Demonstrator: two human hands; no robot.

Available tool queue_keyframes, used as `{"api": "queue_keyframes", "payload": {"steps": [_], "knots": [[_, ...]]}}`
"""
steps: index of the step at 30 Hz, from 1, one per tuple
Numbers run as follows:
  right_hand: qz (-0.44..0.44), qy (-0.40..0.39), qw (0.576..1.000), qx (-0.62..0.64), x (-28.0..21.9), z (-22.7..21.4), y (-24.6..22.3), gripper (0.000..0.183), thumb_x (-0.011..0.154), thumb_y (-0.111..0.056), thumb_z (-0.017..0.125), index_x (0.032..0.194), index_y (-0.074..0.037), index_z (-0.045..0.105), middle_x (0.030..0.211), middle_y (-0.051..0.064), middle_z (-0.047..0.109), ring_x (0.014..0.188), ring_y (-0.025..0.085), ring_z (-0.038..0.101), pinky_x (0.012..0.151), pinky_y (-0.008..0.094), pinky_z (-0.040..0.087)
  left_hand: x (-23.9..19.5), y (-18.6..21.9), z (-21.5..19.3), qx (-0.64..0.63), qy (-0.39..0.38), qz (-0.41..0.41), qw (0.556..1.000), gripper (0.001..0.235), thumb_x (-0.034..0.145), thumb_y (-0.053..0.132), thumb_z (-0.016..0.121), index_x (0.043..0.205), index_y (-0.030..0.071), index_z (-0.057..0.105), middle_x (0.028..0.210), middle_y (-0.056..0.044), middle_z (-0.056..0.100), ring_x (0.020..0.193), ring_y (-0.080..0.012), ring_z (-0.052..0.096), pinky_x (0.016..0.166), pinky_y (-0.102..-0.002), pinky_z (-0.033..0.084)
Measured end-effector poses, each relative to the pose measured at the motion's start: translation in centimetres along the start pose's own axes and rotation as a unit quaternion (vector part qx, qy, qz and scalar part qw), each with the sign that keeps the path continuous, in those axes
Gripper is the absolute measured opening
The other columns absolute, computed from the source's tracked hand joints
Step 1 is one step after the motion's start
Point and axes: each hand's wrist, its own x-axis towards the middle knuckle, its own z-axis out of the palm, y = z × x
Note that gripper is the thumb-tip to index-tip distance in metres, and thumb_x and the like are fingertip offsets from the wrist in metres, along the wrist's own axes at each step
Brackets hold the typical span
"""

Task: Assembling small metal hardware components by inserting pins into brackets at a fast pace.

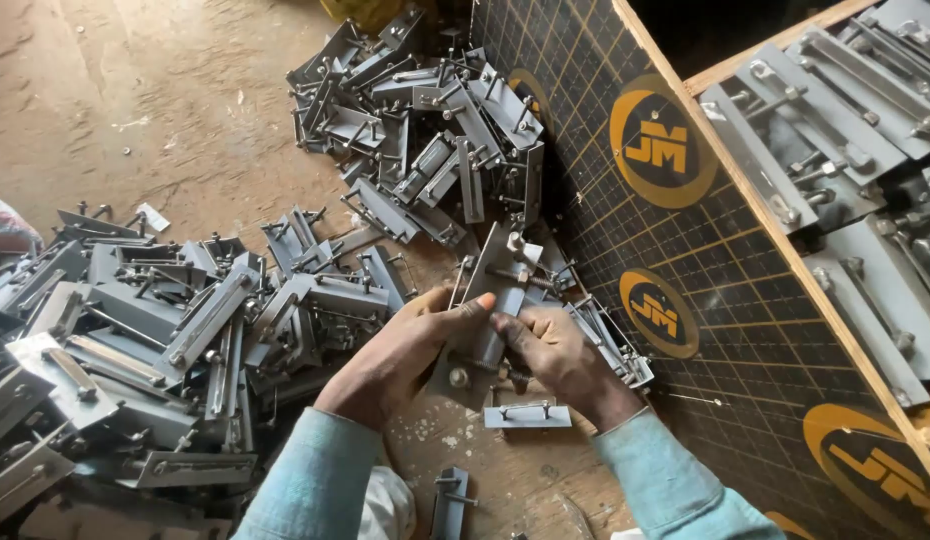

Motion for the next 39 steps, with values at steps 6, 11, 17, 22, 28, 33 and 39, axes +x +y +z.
{"api": "queue_keyframes", "payload": {"steps": [6, 11, 17, 22, 28, 33, 39], "knots": [[-0.031, -0.014, 0.999, -0.008, -2.3, 2.4, -4.5, 0.043, 0.104, -0.022, 0.06, 0.067, 0.0, 0.065, 0.049, 0.014, 0.061, 0.045, 0.017, 0.064, 0.045, 0.03, 0.056, 1.4, -1.2, -0.9, 0.071, 0.039, 0.025, 0.996, 0.036, 0.088, 0.038, 0.08, 0.081, 0.003, 0.072, 0.068, -0.012, 0.063, 0.067, -0.0196, 0.062, 0.059, -0.037, 0.058], [-0.024, 0.04, 0.999, 0.023, -2.2, 3.2, -6.9, 0.035, 0.103, -0.024, 0.063, 0.076, -0.002, 0.066, 0.051, 0.008, 0.054, 0.043, 0.011, 0.05, 0.036, 0.024, 0.044, -0.6, 0.1, 0.2, 0.115, 0.096, 0.041, 0.988, 0.046, 0.084, 0.053, 0.078, 0.086, 0.007, 0.078, 0.07, -0.012, 0.065, 0.078, -0.0221, 0.062, 0.075, -0.038, 0.056], [0.052, 0.126, 0.976, 0.169, -2.7, 2.1, -6.9, 0.032, 0.106, -0.032, 0.059, 0.095, -0.002, 0.066, 0.06, 0.002, 0.046, 0.047, 0.008, 0.043, 0.034, 0.019, 0.039, 0.9, -0.8, -0.5, 0.035, 0.105, 0.065, 0.992, 0.035, 0.09, 0.04, 0.075, 0.092, 0.005, 0.073, 0.073, -0.015, 0.069, 0.075, -0.0246, 0.07, 0.074, -0.04, 0.06], [0.071, 0.072, 0.982, 0.16, -3.3, 2.8, -7.8, 0.035, 0.101, -0.036, 0.063, 0.105, -0.001, 0.066, 0.072, 0.007, 0.058, 0.06, 0.012, 0.052, 0.04, 0.021, 0.043, 1.0, -0.7, -0.2, 0.038, 0.155, 0.064, 0.985, 0.035, 0.093, 0.041, 0.07, 0.098, 0.006, 0.073, 0.08, -0.018, 0.068, 0.08, -0.027, 0.069, 0.077, -0.047, 0.06], [-0.003, 0.02, 0.992, 0.125, -3.5, 5.0, -6.9, 0.026, 0.098, -0.02, 0.07, 0.107, 0.004, 0.065, 0.073, 0.01, 0.053, 0.062, 0.015, 0.053, 0.043, 0.023, 0.047, 3.0, -1.6, -1.3, -0.027, 0.221, 0.069, 0.972, 0.037, 0.101, 0.039, 0.063, 0.106, 0.002, 0.067, 0.079, -0.02, 0.07, 0.073, -0.0272, 0.072, 0.063, -0.044, 0.063], [0.0, 0.002, 0.994, 0.107, -3.0, 5.1, -6.0, 0.029, 0.106, -0.026, 0.058, 0.107, 0.003, 0.063, 0.068, 0.01, 0.054, 0.059, 0.016, 0.052, 0.046, 0.028, 0.052, 3.6, -1.8, -1.0, -0.085, 0.243, 0.057, 0.965, 0.04, 0.101, 0.041, 0.061, 0.114, 0.004, 0.066, 0.091, -0.02, 0.068, 0.082, -0.0302, 0.07, 0.064, -0.049, 0.062], [0.04, 0.032, 0.984, 0.169, -4.0, 6.3, -8.7, 0.03, 0.103, -0.026, 0.058, 0.119, 0.0, 0.055, 0.077, 0.01, 0.051, 0.068, 0.018, 0.053, 0.057, 0.033, 0.057, 3.2, -1.4, -0.2, -0.055, 0.267, 0.034, 0.961, 0.048, 0.099, 0.048, 0.059, 0.13, 0.012, 0.066, 0.113, -0.018, 0.064, 0.104, -0.0308, 0.065, 0.073, -0.053, 0.061]]}}
